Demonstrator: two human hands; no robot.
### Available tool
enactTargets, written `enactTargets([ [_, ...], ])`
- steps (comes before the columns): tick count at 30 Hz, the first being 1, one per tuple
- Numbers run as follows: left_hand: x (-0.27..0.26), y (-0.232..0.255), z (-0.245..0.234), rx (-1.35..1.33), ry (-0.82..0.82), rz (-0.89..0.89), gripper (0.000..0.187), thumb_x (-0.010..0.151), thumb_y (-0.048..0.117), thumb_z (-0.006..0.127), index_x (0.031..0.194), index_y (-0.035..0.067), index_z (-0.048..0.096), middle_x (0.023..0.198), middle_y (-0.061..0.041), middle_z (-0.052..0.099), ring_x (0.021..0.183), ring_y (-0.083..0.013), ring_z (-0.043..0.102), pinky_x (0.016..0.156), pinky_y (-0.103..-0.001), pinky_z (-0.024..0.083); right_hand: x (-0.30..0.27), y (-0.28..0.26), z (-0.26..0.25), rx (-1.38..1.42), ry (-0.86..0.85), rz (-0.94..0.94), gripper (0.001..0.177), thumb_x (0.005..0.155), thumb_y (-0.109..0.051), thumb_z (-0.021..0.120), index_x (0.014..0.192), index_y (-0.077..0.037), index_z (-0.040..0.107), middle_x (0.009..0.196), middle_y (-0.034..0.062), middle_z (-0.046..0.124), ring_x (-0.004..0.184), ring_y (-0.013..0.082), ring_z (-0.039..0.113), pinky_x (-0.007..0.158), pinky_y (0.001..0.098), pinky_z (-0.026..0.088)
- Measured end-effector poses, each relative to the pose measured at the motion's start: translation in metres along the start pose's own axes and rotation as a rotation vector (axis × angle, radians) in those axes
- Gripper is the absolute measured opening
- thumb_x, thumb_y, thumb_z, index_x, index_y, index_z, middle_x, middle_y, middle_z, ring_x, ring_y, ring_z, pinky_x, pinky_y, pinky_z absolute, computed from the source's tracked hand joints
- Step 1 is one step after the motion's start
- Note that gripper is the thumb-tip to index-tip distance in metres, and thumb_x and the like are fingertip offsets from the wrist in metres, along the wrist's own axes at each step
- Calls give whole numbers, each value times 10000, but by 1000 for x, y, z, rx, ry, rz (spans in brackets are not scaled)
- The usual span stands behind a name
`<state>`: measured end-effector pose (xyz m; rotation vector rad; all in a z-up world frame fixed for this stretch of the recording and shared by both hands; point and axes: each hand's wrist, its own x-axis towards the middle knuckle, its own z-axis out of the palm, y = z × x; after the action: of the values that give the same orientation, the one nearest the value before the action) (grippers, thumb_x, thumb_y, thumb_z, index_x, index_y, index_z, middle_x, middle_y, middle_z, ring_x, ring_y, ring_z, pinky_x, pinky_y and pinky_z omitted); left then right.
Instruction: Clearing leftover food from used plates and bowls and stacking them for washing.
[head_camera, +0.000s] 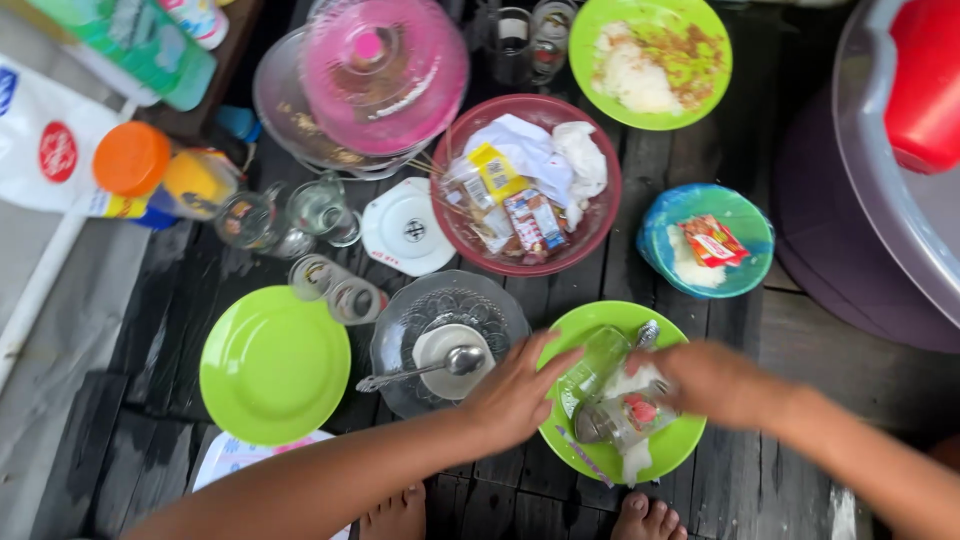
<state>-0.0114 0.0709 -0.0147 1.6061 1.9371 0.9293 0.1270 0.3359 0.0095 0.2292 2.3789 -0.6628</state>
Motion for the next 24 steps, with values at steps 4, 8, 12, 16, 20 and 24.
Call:
enactTargets([
  [4, 41, -14, 13, 211, -57, -1, 875, 769, 53, 698, 1554, 228, 352, 1457, -240, 407, 1212, -450, 509, 927, -508, 508, -17, -20, 57, -132, 167, -357, 634, 710, -103, 742, 1317, -246, 629, 1190, 91, 700, 854, 316, 718, 728, 421, 566],
  [8, 54, -49, 43, 313, -226, -4, 729, 941, 39, 603, 1587, 336, 441, 1271, -145, 594, 1105, -361, 640, 921, -489, 543, -17, -43, 76, -782, 188, -346, 502, 797, -79, 661, 1279, -192, 574, 1282, 157, 552, 985, 337, 678, 723, 424, 553],
  [12, 58, -59, 40, 180, -191, -32, 649, 926, 14, 547, 1535, 232, 498, 1155, -171, 637, 991, -355, 677, 851, -477, 556, -21, -29, 82, -786, 239, -396, 358, 816, -161, 643, 1171, -183, 606, 1279, 132, 544, 1020, 287, 664, 764, 418, 549],
  [16, 65, -46, 12, -146, 42, -200, 390, 963, 69, 544, 1338, 133, 632, 937, -166, 726, 807, -326, 743, 740, -442, 593, -40, -27, 50, -603, 287, -381, 459, 739, -141, 674, 1193, -108, 626, 1400, 177, 524, 1032, 333, 671, 771, 399, 572],
  [20, 69, -28, -30, -422, 98, -451, 482, 928, 66, 486, 1404, 70, 563, 694, -157, 742, 629, -235, 775, 649, -359, 622, -56, -47, -16, -80, 202, -57, 405, 799, -265, 734, 1198, -219, 683, 1431, 81, 518, 929, 325, 716, 796, 428, 593],
  [24, 76, -32, -43, -476, 154, -495, 500, 922, 76, 492, 1419, 47, 540, 739, -152, 742, 649, -203, 778, 640, -330, 648, -34, -31, -38, 141, 562, -18, 283, 776, -333, 793, 999, -165, 749, 1404, 85, 570, 836, 343, 750, 716, 441, 607],
])
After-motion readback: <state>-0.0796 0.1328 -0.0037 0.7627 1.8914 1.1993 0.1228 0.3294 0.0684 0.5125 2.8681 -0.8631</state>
